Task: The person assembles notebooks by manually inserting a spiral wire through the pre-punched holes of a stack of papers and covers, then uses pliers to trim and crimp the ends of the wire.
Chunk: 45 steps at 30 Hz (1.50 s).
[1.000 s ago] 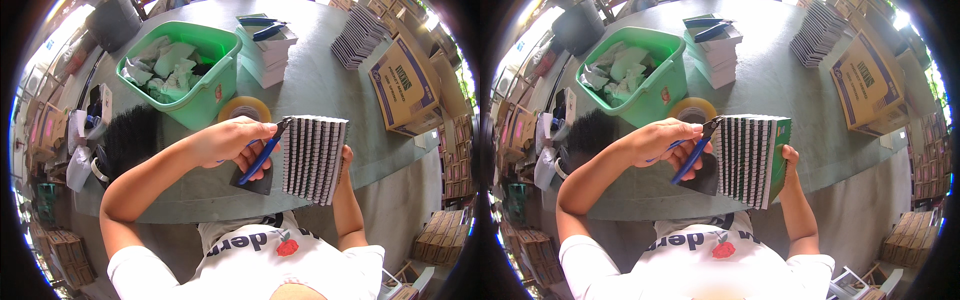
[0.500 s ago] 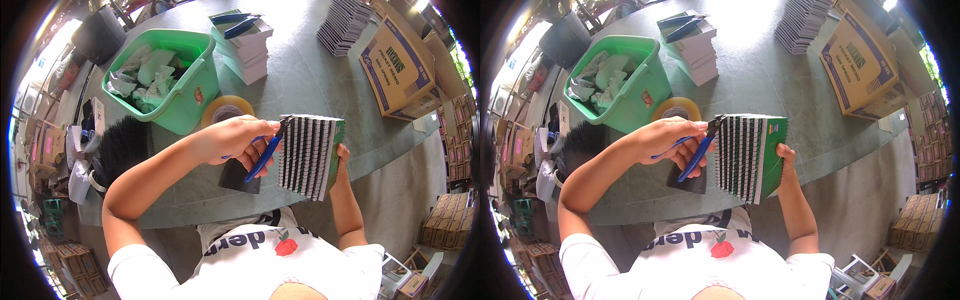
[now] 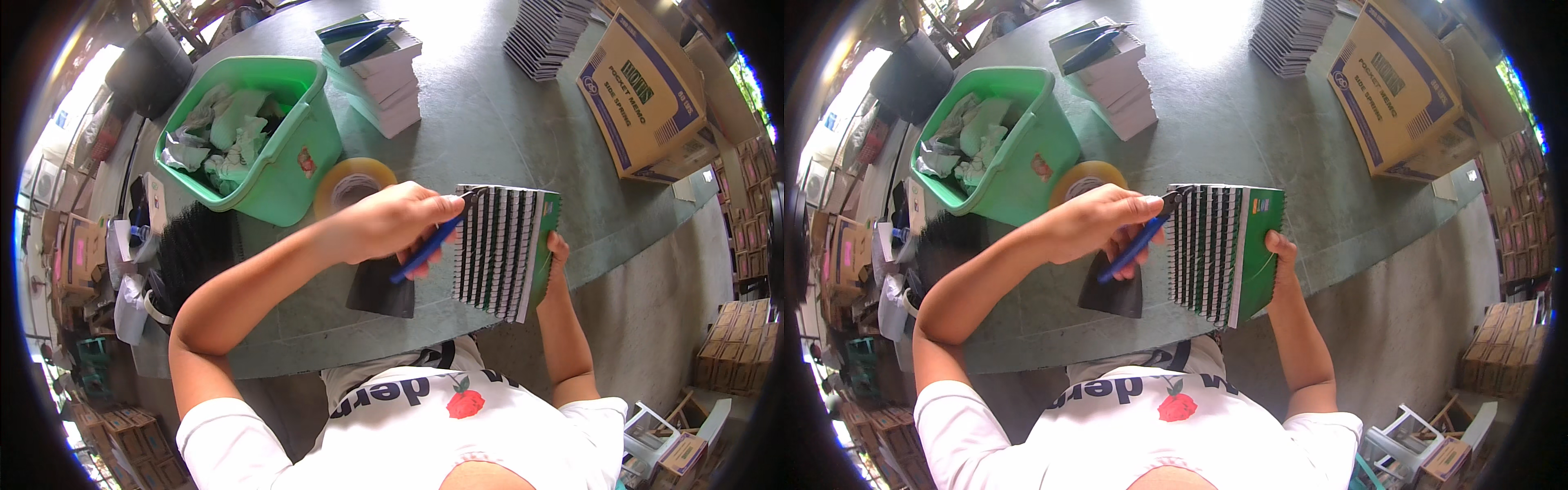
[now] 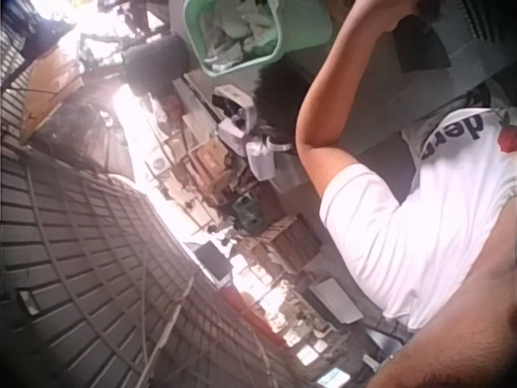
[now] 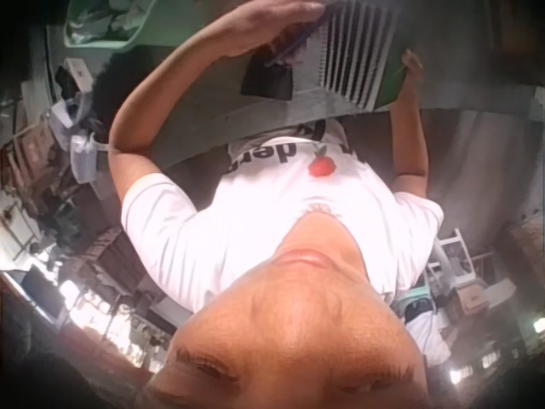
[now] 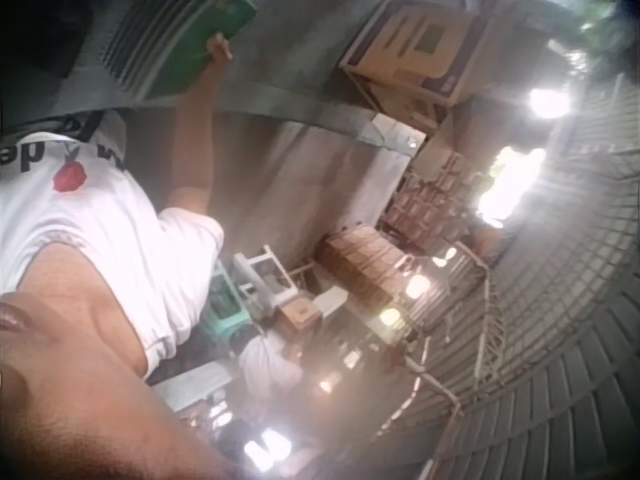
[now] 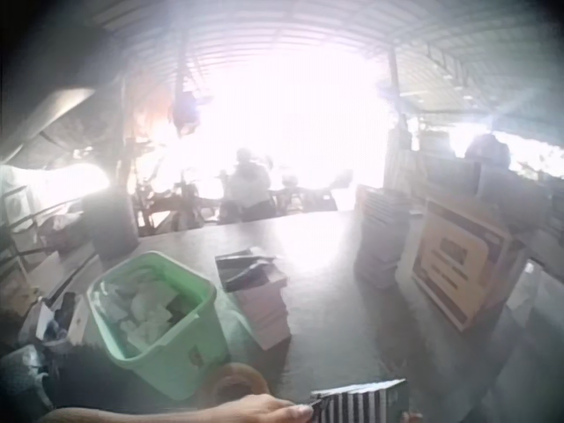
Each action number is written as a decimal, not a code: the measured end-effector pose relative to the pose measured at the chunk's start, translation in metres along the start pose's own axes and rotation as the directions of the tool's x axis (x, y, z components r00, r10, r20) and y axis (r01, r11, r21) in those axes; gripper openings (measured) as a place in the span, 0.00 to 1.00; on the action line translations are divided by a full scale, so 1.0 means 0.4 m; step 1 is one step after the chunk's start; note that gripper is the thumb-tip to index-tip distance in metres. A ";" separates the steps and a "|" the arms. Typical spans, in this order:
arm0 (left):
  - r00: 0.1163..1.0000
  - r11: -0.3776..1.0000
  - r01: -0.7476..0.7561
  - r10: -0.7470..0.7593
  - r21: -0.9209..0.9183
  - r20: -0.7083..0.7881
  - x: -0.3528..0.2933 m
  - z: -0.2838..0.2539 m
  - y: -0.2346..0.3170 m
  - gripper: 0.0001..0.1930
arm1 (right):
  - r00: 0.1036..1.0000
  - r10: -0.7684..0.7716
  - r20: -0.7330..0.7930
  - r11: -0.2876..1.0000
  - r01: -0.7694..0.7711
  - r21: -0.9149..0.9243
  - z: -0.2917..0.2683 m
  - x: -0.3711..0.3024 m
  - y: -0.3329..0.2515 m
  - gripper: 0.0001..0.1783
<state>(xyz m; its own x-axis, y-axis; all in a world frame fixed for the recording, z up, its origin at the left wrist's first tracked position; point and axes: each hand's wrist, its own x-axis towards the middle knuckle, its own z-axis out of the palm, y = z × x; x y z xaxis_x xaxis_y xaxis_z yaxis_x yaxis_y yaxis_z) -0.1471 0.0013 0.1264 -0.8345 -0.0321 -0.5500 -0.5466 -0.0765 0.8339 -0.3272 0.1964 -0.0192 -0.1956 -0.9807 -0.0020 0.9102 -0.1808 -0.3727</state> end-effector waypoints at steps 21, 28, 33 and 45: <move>0.994 0.966 -0.096 0.081 0.240 0.072 0.083 0.057 0.053 0.27 | 0.998 -0.052 -0.035 0.998 0.050 -0.034 -0.029 -0.048 -0.054 0.29; 0.991 1.000 -0.003 0.005 -0.014 0.134 0.102 0.074 0.051 0.27 | 0.995 -0.049 -0.091 0.999 0.048 -0.012 -0.027 -0.061 -0.054 0.31; 0.786 0.406 -0.220 0.612 0.887 -0.085 0.135 0.099 0.020 0.25 | 0.989 -0.091 -0.115 0.995 0.084 -0.061 -0.027 -0.064 -0.068 0.31; 0.986 0.999 -0.003 -0.006 0.053 0.167 0.128 0.076 0.064 0.26 | 0.993 -0.035 -0.116 0.998 0.028 -0.063 -0.029 -0.063 -0.066 0.33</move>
<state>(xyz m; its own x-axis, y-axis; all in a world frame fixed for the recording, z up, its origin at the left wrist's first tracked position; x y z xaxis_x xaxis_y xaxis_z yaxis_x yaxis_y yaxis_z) -0.2060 0.0280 0.1207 -0.8308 0.1351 -0.5399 -0.5474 -0.0234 0.8365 -0.3505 0.2268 -0.0202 -0.2682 -0.9585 -0.0964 0.8795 -0.2028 -0.4304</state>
